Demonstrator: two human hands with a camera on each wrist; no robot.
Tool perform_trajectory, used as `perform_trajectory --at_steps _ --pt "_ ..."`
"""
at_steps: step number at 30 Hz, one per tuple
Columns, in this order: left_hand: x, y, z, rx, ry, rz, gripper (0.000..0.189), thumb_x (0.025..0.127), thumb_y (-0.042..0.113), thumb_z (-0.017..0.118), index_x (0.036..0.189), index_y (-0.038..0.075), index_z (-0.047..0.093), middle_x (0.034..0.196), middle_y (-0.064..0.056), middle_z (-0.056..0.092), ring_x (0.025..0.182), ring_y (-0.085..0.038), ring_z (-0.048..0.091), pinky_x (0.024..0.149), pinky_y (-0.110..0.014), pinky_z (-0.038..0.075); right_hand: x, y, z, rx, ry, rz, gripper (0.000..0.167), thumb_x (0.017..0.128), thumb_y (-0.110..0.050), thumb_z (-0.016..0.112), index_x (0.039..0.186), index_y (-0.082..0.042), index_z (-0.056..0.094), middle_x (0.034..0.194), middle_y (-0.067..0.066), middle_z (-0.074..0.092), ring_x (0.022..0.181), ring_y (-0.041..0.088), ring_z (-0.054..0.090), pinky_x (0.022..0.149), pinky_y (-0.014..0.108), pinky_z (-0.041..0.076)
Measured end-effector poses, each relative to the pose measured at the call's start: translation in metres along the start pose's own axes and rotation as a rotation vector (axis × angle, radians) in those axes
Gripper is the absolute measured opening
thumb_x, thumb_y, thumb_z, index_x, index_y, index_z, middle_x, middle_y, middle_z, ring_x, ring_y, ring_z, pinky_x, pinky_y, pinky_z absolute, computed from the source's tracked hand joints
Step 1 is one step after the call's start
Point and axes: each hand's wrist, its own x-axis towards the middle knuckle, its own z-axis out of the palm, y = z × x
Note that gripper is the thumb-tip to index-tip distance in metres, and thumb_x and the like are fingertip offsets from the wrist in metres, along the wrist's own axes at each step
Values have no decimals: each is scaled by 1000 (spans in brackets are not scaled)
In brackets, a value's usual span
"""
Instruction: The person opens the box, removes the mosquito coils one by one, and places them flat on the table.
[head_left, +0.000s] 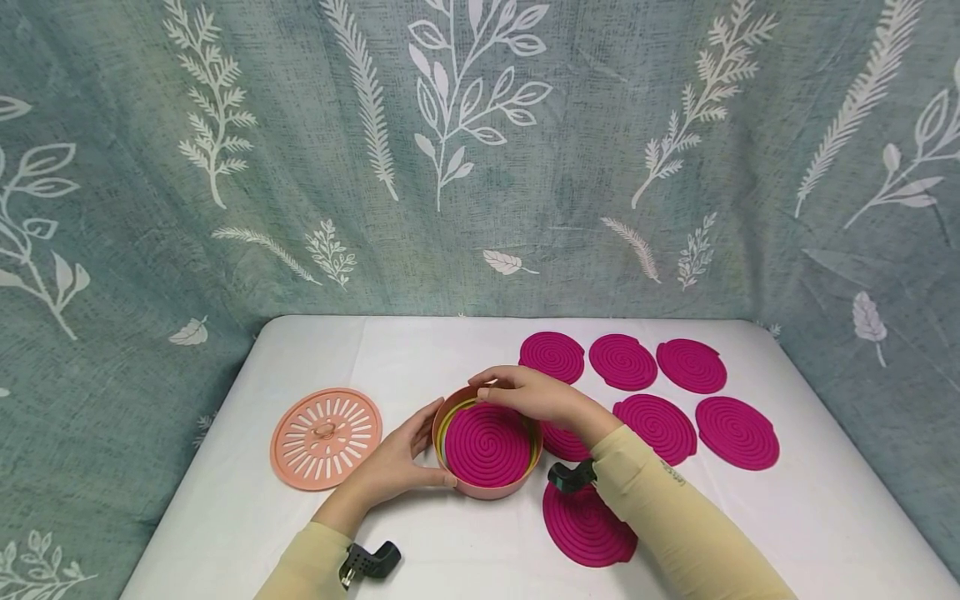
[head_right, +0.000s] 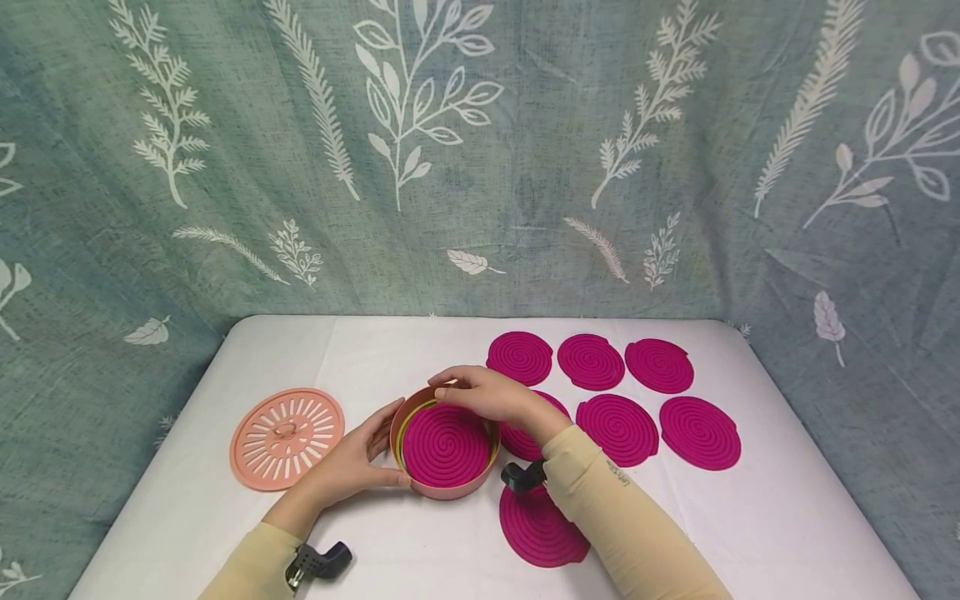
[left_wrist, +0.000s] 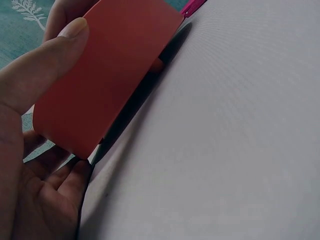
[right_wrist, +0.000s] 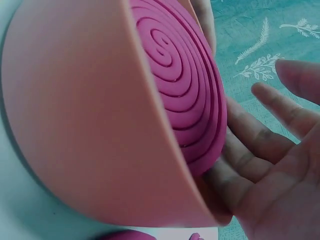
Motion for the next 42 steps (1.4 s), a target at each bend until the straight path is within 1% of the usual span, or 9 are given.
perform_trajectory --at_steps 6,12,16,22,26,31,36,39,42 --pt "0 0 0 5 1 -4 119 62 36 96 157 25 25 156 7 32 141 -10 33 114 -23 31 0 2 -2 30 -20 7 42 98 -35 62 135 -13 60 126 4 63 115 17 58 101 40 49" --pt "0 0 0 4 2 -7 118 62 36 96 156 29 25 155 8 32 140 -9 33 114 -23 31 -2 2 -5 77 -70 -8 48 93 -12 70 138 -6 56 125 13 63 113 22 62 97 37 54" --pt "0 0 0 -3 1 -1 117 62 36 96 156 29 26 155 9 33 140 -9 33 114 -22 31 -4 3 -7 92 -90 -2 52 88 -2 72 137 -4 56 121 12 66 107 23 66 89 33 58" --pt "-1 0 0 2 2 -12 118 62 37 96 156 29 26 156 8 32 140 -10 33 114 -23 31 -6 2 -9 37 -106 8 50 87 -2 74 135 -6 60 108 6 71 95 20 68 78 31 60" --pt "-1 1 1 16 4 -23 118 62 38 95 156 30 26 156 8 32 140 -10 33 114 -24 32 -8 1 -11 -35 -103 -3 48 86 -4 75 132 -8 63 98 2 71 86 17 65 71 30 58" --pt "0 0 0 -2 0 -3 117 62 36 96 156 29 26 155 8 33 140 -9 33 114 -22 31 -11 2 -12 -89 -97 -9 43 87 -9 76 128 -20 69 94 -1 70 74 11 58 65 31 57" --pt "0 0 0 -5 2 4 117 62 35 96 156 30 27 155 9 33 140 -9 33 113 -21 31 -15 4 -14 -55 -88 -2 42 88 -10 75 126 -25 69 90 0 67 68 11 54 61 31 56" --pt "0 0 0 0 3 -1 118 61 37 96 156 29 26 155 8 32 141 -10 33 114 -22 31 -18 6 -15 -4 -71 14 42 88 -9 74 127 -23 69 86 4 63 68 12 54 60 30 57" --pt "0 -1 0 11 5 -3 119 61 39 96 156 29 26 156 8 32 141 -11 33 114 -24 31 -21 7 -16 71 -48 39 42 88 -9 74 128 -21 69 102 5 67 82 13 61 68 33 61"
